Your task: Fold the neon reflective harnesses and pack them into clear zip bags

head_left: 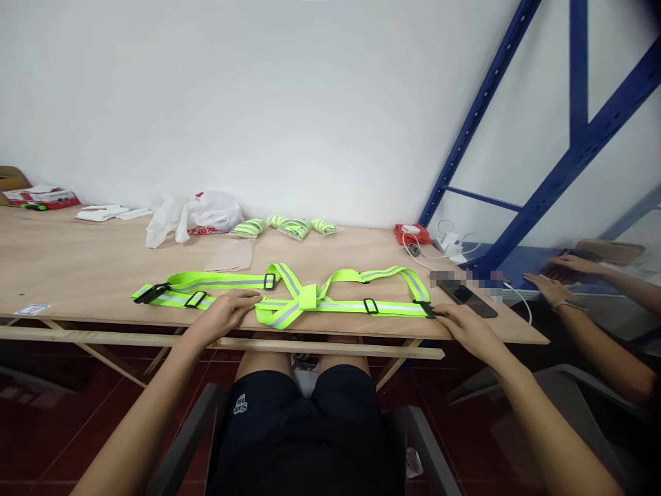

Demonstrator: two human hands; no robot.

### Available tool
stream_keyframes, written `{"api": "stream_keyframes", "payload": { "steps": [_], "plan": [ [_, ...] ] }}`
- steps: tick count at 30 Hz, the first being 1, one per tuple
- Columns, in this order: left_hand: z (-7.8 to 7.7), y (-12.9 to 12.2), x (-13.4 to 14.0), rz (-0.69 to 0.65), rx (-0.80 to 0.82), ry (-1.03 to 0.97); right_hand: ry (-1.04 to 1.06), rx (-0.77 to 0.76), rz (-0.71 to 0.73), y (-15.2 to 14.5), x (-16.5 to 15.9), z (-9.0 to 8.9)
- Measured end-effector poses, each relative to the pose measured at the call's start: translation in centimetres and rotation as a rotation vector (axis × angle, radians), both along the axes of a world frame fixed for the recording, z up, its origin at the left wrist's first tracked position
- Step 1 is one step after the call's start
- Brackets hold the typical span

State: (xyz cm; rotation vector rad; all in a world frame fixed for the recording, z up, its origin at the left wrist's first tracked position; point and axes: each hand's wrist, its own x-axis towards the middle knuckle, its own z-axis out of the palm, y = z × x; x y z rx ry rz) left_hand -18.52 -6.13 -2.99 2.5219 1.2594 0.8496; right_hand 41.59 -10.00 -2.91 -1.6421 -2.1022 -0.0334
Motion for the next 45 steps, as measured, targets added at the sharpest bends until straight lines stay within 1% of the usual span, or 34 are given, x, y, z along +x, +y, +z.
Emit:
{"api": "stream_keyframes", "payload": {
  "steps": [2,6,8,10,12,13,15,17,19,21,22,24,26,30,33,35,37,39,42,45],
  "plan": [
    [0.2,-0.2,-0.1,-0.012,-0.012,0.007,-0.007,-0.009,-0.006,0.1,0.2,0.0],
    [0.8,-1.0,-0.1,0.038,-0.061,0.043,-0.002,0.001,-0.006,0.6,0.8,-0.8],
    [1.3,-1.7,0.0,0.041,-0.088,0.058,0.023,0.054,-0.018,0.8,0.5,-1.2],
    [1.8,-2.4,0.5,0.040,-0.088,0.057,0.059,0.166,-0.048,0.8,-0.7,-1.3],
    [2.3,-3.1,1.4,0.039,-0.062,0.048,0.090,0.293,-0.069,0.4,-3.2,-0.7],
    [2.5,-3.5,2.1,0.029,-0.041,0.042,0.097,0.330,-0.061,0.1,-4.9,-0.3],
    [2.9,-4.1,3.8,-0.025,0.012,0.044,0.106,0.363,0.003,-0.7,-9.0,0.6],
    [3.0,-4.5,5.7,-0.101,0.055,0.054,0.082,0.301,0.147,-1.2,-13.4,1.3],
    [2.9,-4.6,7.2,-0.145,0.062,0.023,0.083,0.277,0.304,-1.4,-17.6,1.5],
    [2.7,-4.5,7.9,-0.138,0.018,-0.092,0.086,0.270,0.418,-1.0,-21.2,1.2],
    [2.7,-4.4,8.1,-0.117,-0.021,-0.176,0.088,0.266,0.448,-0.8,-22.7,0.9],
    [2.7,-4.2,7.8,-0.061,-0.111,-0.356,0.067,0.236,0.473,0.0,-25.1,0.4],
    [2.9,-4.1,7.3,-0.012,-0.188,-0.495,0.027,0.200,0.454,0.8,-26.5,0.1],
    [3.3,-4.0,6.2,0.021,-0.265,-0.678,-0.056,0.163,0.417,1.8,-27.5,0.0],
    [3.2,-3.8,5.7,0.003,-0.330,-0.799,-0.151,0.181,0.365,1.8,-27.5,0.1],
    [3.1,-3.8,5.5,0.000,-0.378,-0.834,-0.224,0.195,0.312,1.7,-27.5,0.0],
    [3.2,-3.9,5.4,0.007,-0.432,-0.819,-0.263,0.198,0.270,1.7,-27.5,0.0],
    [3.3,-4.1,5.2,0.014,-0.487,-0.786,-0.256,0.191,0.211,1.9,-27.5,0.0],
    [3.8,-4.5,4.8,0.023,-0.536,-0.731,-0.185,0.180,0.104,2.4,-27.1,0.2],
    [4.0,-4.6,4.5,0.052,-0.548,-0.691,-0.097,0.189,0.080,2.7,-26.7,0.6]
  ]
}}
